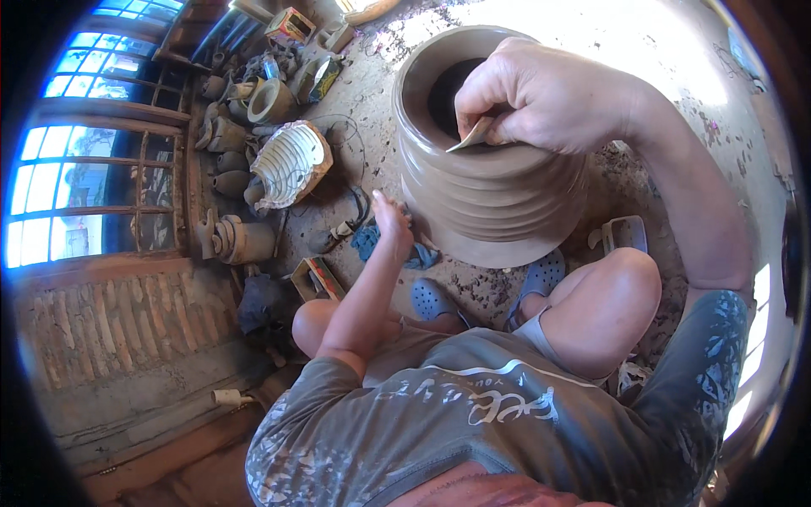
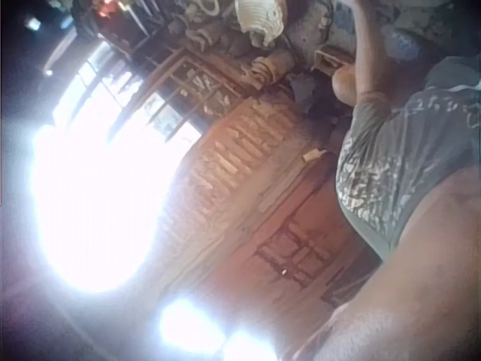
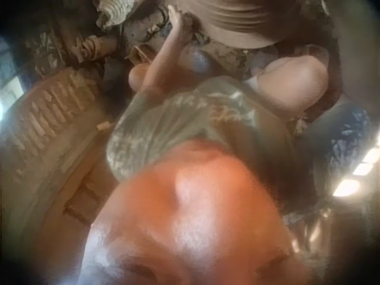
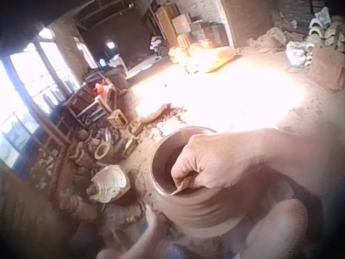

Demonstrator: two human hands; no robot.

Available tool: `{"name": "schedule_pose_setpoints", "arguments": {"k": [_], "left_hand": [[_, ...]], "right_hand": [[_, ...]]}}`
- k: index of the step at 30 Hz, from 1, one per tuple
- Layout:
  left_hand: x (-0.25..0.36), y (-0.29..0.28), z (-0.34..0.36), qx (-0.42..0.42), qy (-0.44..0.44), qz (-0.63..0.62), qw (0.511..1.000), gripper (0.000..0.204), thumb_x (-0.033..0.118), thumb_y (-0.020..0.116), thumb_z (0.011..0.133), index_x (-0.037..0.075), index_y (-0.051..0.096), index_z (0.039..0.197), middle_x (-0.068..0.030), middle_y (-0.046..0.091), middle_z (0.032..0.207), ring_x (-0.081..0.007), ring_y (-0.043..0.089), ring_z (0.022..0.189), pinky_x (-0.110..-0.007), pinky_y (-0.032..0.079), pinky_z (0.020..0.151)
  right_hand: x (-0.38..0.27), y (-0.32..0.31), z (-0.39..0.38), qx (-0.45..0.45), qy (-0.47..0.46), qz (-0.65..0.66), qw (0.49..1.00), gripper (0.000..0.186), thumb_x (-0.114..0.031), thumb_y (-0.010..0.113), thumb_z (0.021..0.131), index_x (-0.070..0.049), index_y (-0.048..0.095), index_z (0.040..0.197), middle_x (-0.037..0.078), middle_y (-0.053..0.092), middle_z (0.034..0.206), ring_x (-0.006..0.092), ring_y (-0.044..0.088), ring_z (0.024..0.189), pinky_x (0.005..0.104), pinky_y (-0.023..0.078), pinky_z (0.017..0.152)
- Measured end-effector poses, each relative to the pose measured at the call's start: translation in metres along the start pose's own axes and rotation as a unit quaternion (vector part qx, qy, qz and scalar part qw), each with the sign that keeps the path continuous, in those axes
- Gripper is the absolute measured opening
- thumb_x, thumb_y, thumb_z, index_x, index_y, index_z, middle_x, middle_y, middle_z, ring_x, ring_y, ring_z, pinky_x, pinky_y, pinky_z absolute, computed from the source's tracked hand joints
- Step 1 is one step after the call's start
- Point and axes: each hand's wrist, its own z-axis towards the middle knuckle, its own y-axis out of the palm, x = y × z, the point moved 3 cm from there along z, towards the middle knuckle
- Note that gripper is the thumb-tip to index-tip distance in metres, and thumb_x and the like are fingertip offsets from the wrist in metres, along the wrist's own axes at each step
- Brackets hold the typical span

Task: The person shapes the rim and upper body of a large clay vessel on a pottery wheel by hand, then uses a brush to apply a liquid substance to the exterior and a small tool to refine the inner rim.

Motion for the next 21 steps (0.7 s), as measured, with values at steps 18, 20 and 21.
{"name": "schedule_pose_setpoints", "arguments": {"k": [18,20,21], "left_hand": [[-0.052,0.023,-0.079,-0.039,-0.028,0.034,0.998,0.083,0.072,0.034,0.102,0.006,0.043,0.151,-0.0168,0.052,0.15,-0.0357,0.056,0.128,-0.055,0.049,0.098],[-0.124,0.021,-0.129,-0.085,-0.154,0.075,0.981,0.09,0.079,0.035,0.098,0.009,0.037,0.155,-0.0159,0.046,0.155,-0.0384,0.047,0.136,-0.06,0.044,0.103],[-0.15,0.018,-0.143,-0.142,-0.229,0.104,0.957,0.092,0.081,0.037,0.096,0.011,0.035,0.156,-0.0155,0.044,0.156,-0.0391,0.043,0.139,-0.062,0.042,0.105]], "right_hand": [[0.003,-0.007,0.001,-0.023,0.0,-0.005,1.0,0.012,-0.001,0.068,0.082,0.003,0.073,0.092,0.018,0.071,0.083,0.0279,0.067,0.079,0.0386,0.051,0.077],[0.005,-0.008,0.002,-0.023,-0.005,-0.011,1.0,0.012,-0.001,0.068,0.082,0.003,0.073,0.092,0.019,0.071,0.083,0.028,0.067,0.079,0.0387,0.051,0.077],[0.006,-0.006,0.003,-0.021,-0.007,-0.013,1.0,0.013,-0.001,0.068,0.082,0.003,0.074,0.092,0.019,0.071,0.083,0.0281,0.067,0.078,0.0387,0.051,0.077]]}}
